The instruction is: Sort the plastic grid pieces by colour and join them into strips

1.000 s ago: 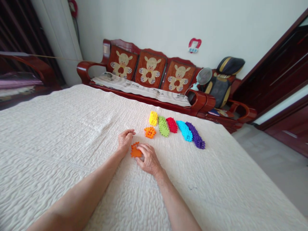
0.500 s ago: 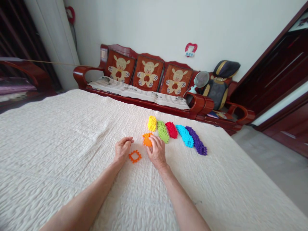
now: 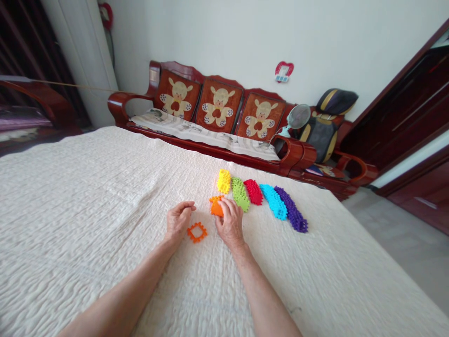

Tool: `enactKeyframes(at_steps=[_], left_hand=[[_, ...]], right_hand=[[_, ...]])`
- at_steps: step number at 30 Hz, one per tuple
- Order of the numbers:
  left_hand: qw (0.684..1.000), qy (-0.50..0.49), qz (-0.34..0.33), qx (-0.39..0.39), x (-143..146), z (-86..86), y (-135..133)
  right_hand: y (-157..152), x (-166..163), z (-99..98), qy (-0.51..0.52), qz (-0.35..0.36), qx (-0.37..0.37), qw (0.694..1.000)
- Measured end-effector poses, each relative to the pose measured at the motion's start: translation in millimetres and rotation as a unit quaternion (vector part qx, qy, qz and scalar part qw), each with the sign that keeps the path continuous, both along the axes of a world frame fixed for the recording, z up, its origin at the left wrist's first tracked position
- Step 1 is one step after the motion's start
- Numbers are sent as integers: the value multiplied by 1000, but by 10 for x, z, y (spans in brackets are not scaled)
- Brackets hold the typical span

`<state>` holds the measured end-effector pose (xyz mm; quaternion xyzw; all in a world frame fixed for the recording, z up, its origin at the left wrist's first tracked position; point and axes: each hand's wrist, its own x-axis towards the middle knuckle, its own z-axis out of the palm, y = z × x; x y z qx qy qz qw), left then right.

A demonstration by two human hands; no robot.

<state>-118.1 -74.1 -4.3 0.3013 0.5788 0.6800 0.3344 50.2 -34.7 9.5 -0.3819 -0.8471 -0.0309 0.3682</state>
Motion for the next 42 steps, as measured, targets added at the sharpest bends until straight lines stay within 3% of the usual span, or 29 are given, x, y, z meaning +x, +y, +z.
enactKeyframes(at_steps=[6,9,13,16,21,25,29,34,42], left_hand=[[1000,1,15,5,-6,-4,12],[999,-12,42,15,-37,-28,35],[997,-18,66,26,-79,-57,56],[997,-14,65,29,-89,-68,59],[998,1,59,28,-92,-112,85],[998,-3,53,31,-91,-122,95],[999,-4,46,15,-86,-91,74],[999,4,34,12,-91,-82,61],[999,10,33,5,-89,-33,43]], right_hand=[[-61,-1,34,21,21,1,1000],[-184,-41,56,29,103,-40,993],[-360,-156,99,-17,246,-138,959],[-436,-228,154,-50,281,-174,942],[-458,-263,198,-80,281,-180,939],[-403,-246,150,-47,264,-172,948],[-323,-198,97,-12,195,-210,958],[-303,-169,95,-56,109,-205,971],[-353,-139,243,-108,150,-228,956]])
